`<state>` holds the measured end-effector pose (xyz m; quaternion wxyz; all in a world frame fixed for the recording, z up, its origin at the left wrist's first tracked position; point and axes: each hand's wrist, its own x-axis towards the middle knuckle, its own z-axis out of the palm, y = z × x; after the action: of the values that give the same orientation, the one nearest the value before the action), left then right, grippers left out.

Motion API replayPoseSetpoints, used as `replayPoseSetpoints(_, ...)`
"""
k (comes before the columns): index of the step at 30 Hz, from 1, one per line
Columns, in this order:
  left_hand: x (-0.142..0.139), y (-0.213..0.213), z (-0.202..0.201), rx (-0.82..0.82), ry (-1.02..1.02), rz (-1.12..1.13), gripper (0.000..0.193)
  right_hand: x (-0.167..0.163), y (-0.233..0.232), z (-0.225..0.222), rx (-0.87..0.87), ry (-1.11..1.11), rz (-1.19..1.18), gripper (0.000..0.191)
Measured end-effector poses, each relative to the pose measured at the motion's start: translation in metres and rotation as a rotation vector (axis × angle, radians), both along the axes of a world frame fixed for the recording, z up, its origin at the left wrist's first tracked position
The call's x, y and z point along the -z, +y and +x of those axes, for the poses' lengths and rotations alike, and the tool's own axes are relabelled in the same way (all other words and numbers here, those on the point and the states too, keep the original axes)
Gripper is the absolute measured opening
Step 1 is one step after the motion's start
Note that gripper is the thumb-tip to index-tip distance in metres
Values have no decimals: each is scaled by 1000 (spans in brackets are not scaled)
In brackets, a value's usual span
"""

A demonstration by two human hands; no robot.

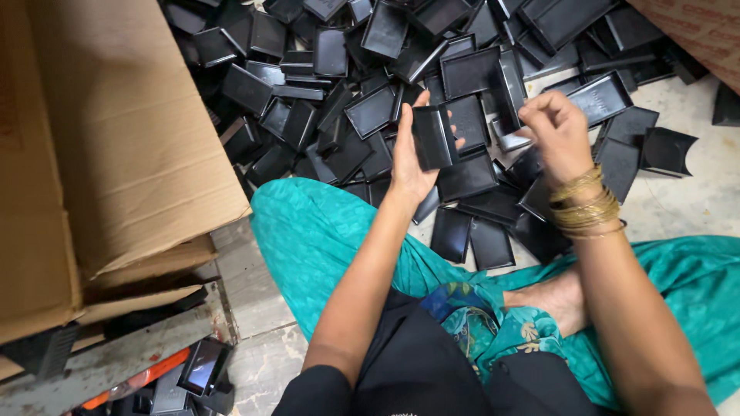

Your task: The person sits on the floor and repeatedly picks up small black plastic components from a large pile. They inspect each component by turning it over in their hands and then place it into a nearby cardboard box. The process is repetitive and involves handling the items one at a time.

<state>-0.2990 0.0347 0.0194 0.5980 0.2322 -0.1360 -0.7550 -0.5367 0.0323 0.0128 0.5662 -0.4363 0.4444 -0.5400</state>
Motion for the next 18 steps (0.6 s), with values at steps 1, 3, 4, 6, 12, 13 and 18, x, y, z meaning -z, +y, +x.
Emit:
replayPoseSetpoints(1, -1, 1, -1, -9, -13, -10, 57, -5, 3, 6, -70, -174, 92, 8)
replayPoseSetpoints(3, -2, 3, -4, -8, -34, -36, 53, -15, 11, 21, -212, -519, 276, 13)
replayPoseSetpoints(4, -2, 4, -6, -7, -51, -52, 51, -20, 14, 28, -214, -369, 239, 14)
replayPoseSetpoints(6, -3, 5, -9, -27, -208, -86, 52, -31, 16, 47, -210, -74, 159, 20)
replayPoseSetpoints(12, 3, 7, -19, -165, -591, -207, 51, -60, 36, 71, -73, 690, -441, 39)
replayPoseSetpoints(13, 5, 6, -19, -189, -664, -259, 52, -63, 37, 73, -88, 694, -413, 45)
replayPoseSetpoints(18, 9, 5, -15, -34, -388, -136, 55, -61, 32, 71, -129, 682, -174, 54)
